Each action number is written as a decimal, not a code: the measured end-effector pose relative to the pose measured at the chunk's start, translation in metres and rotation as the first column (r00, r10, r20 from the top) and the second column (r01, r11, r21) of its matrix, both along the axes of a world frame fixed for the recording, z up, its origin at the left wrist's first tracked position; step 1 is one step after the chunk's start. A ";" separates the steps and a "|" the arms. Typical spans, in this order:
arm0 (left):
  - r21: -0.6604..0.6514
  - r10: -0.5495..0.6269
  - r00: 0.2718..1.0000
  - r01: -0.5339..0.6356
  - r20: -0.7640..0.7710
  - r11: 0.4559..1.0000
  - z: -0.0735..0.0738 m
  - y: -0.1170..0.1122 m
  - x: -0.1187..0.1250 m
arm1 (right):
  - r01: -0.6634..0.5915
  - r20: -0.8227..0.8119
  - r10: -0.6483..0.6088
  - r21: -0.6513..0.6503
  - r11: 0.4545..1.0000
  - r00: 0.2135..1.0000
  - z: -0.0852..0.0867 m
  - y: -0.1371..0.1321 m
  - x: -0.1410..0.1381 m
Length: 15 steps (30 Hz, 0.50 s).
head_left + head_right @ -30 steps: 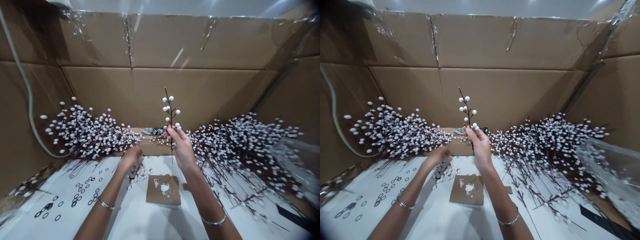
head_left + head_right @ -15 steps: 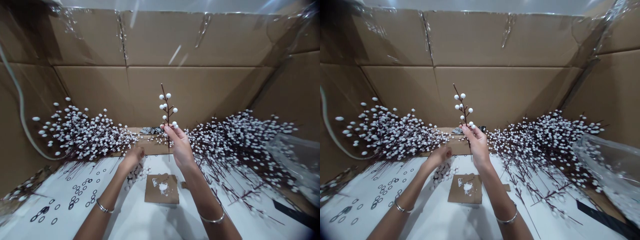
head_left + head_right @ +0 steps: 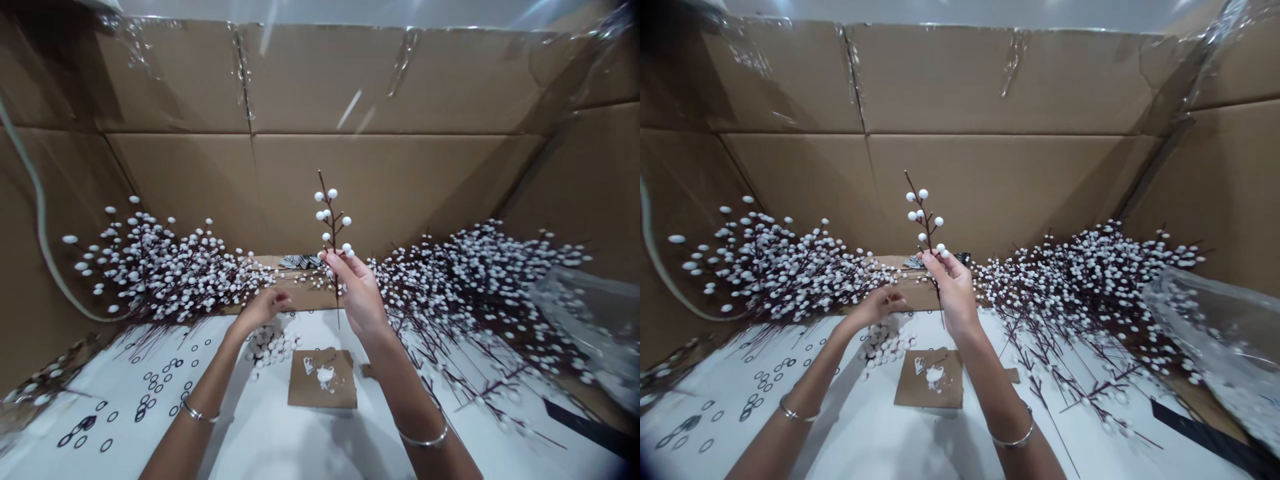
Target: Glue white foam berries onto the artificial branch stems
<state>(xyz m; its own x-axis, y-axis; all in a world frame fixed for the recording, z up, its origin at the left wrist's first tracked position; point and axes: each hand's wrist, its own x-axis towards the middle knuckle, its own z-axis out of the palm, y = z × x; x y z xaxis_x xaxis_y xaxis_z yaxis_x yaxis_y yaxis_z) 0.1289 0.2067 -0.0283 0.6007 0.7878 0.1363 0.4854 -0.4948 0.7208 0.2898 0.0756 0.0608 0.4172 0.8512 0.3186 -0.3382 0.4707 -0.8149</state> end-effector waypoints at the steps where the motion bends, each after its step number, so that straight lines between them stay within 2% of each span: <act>1: 0.006 0.003 0.996 -0.004 0.086 1.000 0.008 -0.002 -0.001 | -0.005 0.001 0.005 -0.004 1.000 1.000 0.000 0.000 0.000; 3: 0.010 0.023 0.972 -0.026 0.234 1.000 0.024 -0.009 -0.002 | -0.019 0.008 0.019 -0.024 1.000 1.000 -0.001 0.000 -0.002; 5: -0.034 0.063 0.910 -0.054 0.409 0.998 0.038 -0.019 -0.002 | -0.043 0.023 0.044 -0.040 0.998 0.999 -0.002 0.000 -0.003; 7: -0.122 0.103 0.777 -0.034 0.621 0.992 0.049 -0.030 -0.001 | -0.066 0.038 0.067 -0.043 0.997 0.997 -0.004 0.000 -0.006; 9: -0.169 0.105 0.623 0.043 0.775 0.985 0.056 -0.040 0.002 | -0.085 0.057 0.087 -0.046 0.995 0.995 -0.005 0.000 -0.008; 12: -0.117 0.044 0.495 0.117 0.868 0.986 0.062 -0.050 0.007 | -0.121 0.113 0.127 -0.064 0.991 0.985 -0.007 -0.001 -0.013; 15: -0.060 0.016 0.431 0.090 0.902 0.994 0.064 -0.056 0.011 | -0.152 0.158 0.161 -0.069 0.986 0.974 -0.007 -0.003 -0.018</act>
<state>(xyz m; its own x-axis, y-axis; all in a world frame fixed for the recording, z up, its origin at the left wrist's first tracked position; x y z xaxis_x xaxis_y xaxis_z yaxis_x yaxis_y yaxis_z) 0.1399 0.1503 0.0356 0.2073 0.8071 0.5528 -0.4822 -0.4073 0.7756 0.2720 0.0728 0.0538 0.2242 0.9201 0.3212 -0.2652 0.3747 -0.8884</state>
